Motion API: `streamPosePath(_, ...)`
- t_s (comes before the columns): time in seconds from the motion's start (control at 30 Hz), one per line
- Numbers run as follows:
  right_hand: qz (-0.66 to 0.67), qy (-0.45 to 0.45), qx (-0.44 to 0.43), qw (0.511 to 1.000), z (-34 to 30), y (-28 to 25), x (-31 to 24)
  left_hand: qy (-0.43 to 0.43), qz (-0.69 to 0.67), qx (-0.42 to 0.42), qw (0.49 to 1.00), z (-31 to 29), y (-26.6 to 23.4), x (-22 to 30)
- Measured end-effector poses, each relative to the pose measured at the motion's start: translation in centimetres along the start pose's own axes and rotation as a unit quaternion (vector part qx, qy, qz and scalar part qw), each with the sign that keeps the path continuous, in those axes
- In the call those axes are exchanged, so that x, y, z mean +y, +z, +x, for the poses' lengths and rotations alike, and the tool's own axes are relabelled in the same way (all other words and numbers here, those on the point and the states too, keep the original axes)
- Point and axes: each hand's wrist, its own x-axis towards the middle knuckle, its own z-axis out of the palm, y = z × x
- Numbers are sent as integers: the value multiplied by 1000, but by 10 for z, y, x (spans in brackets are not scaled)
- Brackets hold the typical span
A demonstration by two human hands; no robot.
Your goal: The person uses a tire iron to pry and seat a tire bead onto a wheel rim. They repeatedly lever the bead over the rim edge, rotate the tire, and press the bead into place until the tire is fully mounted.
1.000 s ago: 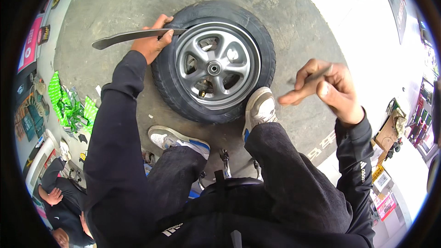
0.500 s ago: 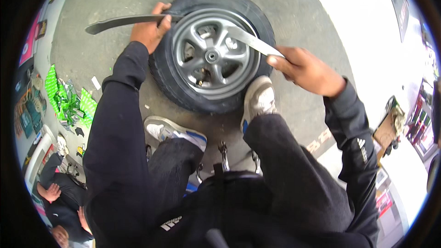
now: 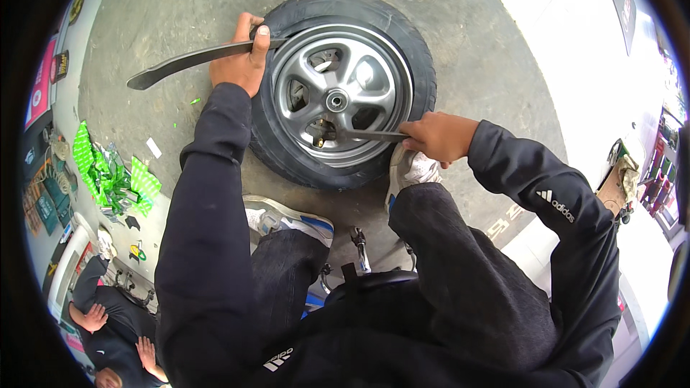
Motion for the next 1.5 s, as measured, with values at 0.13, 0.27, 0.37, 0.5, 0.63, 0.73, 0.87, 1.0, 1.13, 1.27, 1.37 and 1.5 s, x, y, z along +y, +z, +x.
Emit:
streamPosePath(0.13,-161,-93,116,976,9,9,-3,-10,-3,1,1000,4,6,-5)
streamPosePath(0.27,-202,-120,134,963,42,6,-23,36,-33,12,999,7,4,-4)
streamPosePath(0.37,-236,-95,115,960,59,-1,-43,55,-55,22,997,6,8,-10)
streamPosePath(0.5,-256,-153,148,943,85,4,-50,58,-57,25,996,8,10,-10)
streamPosePath(0.63,-269,-130,113,948,93,9,-78,58,-49,34,997,5,9,-6)
streamPosePath(0.73,-256,-178,66,948,90,5,-67,79,-32,38,996,5,12,-12)
streamPosePath(0.87,-42,-42,-248,967,91,-57,-73,68,-28,28,997,6,9,-12)
streamPosePath(1.0,23,13,-330,944,107,-79,-74,73,-24,39,996,8,9,-14)
streamPosePath(1.13,161,95,-500,845,137,-93,-46,71,-35,38,996,5,12,-13)
streamPosePath(1.27,309,191,-534,763,136,-86,-37,67,-25,59,996,4,15,-17)
streamPosePath(1.37,341,177,-521,762,107,-78,-49,58,-42,36,997,2,9,-12)
streamPosePath(1.5,418,196,-459,759,77,-67,-66,52,-25,36,998,1,11,-14)
